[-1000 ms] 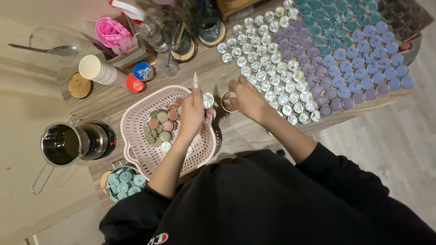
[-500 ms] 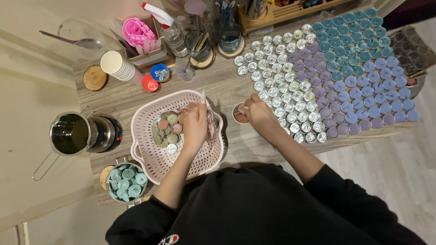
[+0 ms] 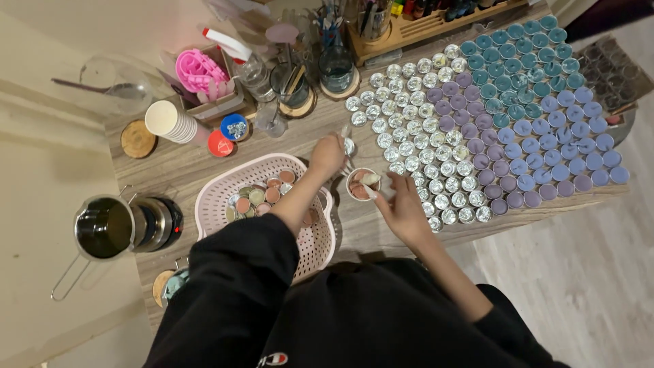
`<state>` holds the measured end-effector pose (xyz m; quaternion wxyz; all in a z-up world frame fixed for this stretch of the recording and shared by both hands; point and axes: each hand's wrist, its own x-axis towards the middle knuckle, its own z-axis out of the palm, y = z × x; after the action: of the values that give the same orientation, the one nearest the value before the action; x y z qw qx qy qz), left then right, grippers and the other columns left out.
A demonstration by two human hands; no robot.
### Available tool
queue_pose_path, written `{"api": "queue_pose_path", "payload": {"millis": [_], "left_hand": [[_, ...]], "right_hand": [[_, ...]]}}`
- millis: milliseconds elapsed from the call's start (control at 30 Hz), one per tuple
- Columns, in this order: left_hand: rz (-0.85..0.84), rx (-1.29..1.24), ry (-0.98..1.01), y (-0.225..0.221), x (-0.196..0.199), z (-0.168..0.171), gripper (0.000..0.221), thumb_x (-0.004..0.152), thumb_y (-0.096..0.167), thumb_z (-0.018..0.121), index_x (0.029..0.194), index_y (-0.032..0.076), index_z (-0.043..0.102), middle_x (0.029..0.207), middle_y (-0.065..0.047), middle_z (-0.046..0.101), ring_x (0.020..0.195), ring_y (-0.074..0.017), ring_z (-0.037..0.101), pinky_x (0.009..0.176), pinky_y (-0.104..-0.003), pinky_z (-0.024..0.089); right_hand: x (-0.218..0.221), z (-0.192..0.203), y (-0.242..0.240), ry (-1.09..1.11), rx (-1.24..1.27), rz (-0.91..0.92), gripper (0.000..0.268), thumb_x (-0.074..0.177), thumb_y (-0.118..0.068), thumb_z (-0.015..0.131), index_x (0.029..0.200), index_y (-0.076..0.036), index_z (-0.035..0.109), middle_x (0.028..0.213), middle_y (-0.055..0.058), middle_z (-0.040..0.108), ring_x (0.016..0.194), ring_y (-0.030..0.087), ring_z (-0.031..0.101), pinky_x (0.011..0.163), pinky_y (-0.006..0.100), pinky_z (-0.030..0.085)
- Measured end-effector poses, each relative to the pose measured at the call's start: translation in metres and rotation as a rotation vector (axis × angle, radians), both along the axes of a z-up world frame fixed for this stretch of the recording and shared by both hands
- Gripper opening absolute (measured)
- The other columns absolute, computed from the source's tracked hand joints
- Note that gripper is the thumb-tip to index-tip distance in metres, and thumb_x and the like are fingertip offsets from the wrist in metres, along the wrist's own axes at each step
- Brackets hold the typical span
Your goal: The person picks up metal candle wick sustainers from a basket and inserts individual pre-cut wicks into them by hand.
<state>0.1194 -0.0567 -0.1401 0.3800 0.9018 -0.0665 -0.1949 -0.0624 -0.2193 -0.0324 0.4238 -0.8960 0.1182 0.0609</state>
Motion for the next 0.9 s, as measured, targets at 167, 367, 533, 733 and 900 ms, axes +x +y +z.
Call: {"api": "queue_pose_path", "payload": {"millis": [167,367,533,733,900], "left_hand": [[-0.043,0.091,-0.067,-0.017,0.017,-0.083,0.036,0.105,0.027,0.042,0.106,-0.006,0.056,0.07,-0.019,0.071,0.069,-0.0359,0.072,0.072,-0.046,0.057],[0.028,-0.089,0.206,-0.012,0.005,-0.058,0.06,0.1,0.044,0.047,0.129,-0.006,0.035,0.087,-0.023,0.073,0.081,-0.0365,0.073,0.077,-0.042,0.056],[0.086,-0.028,0.361,0.002,0.003,-0.021,0.07,0.099,0.053,0.041,0.14,-0.002,0.03,0.087,-0.023,0.076,0.079,-0.0325,0.075,0.077,-0.039,0.056],[0.302,-0.415,0.676,-0.002,0.018,-0.063,0.081,0.102,0.06,0.032,0.135,-0.011,0.051,0.115,-0.02,0.071,0.084,-0.0271,0.075,0.072,-0.038,0.062],[0.336,-0.573,0.812,-0.01,0.019,-0.07,0.081,0.103,0.06,0.025,0.148,-0.006,0.038,0.126,-0.018,0.069,0.1,-0.0283,0.074,0.085,-0.036,0.06]], "right_hand": [[-0.01,-0.019,-0.012,0.021,-0.001,-0.052,0.062,0.092,-0.034,0.068,0.138,0.003,0.052,0.12,0.022,0.057,0.075,0.03,0.069,0.072,0.04,0.058],[-0.013,-0.035,-0.017,0.143,0.071,-0.007,0.051,0.092,-0.029,0.066,0.129,0.005,0.055,0.126,0.022,0.053,0.086,0.033,0.075,0.076,0.04,0.061],[-0.01,-0.039,-0.015,0.159,0.074,0.053,0.044,0.093,-0.029,0.067,0.12,0.005,0.059,0.119,0.022,0.058,0.091,0.032,0.074,0.08,0.04,0.062],[-0.004,-0.04,-0.012,0.196,0.031,0.105,0.044,0.094,-0.031,0.068,0.118,0.005,0.059,0.121,0.022,0.059,0.088,0.033,0.073,0.08,0.042,0.058],[-0.002,-0.04,-0.014,0.21,0.045,0.071,0.043,0.093,-0.031,0.068,0.118,0.003,0.059,0.119,0.02,0.06,0.087,0.031,0.073,0.081,0.042,0.058]]}}
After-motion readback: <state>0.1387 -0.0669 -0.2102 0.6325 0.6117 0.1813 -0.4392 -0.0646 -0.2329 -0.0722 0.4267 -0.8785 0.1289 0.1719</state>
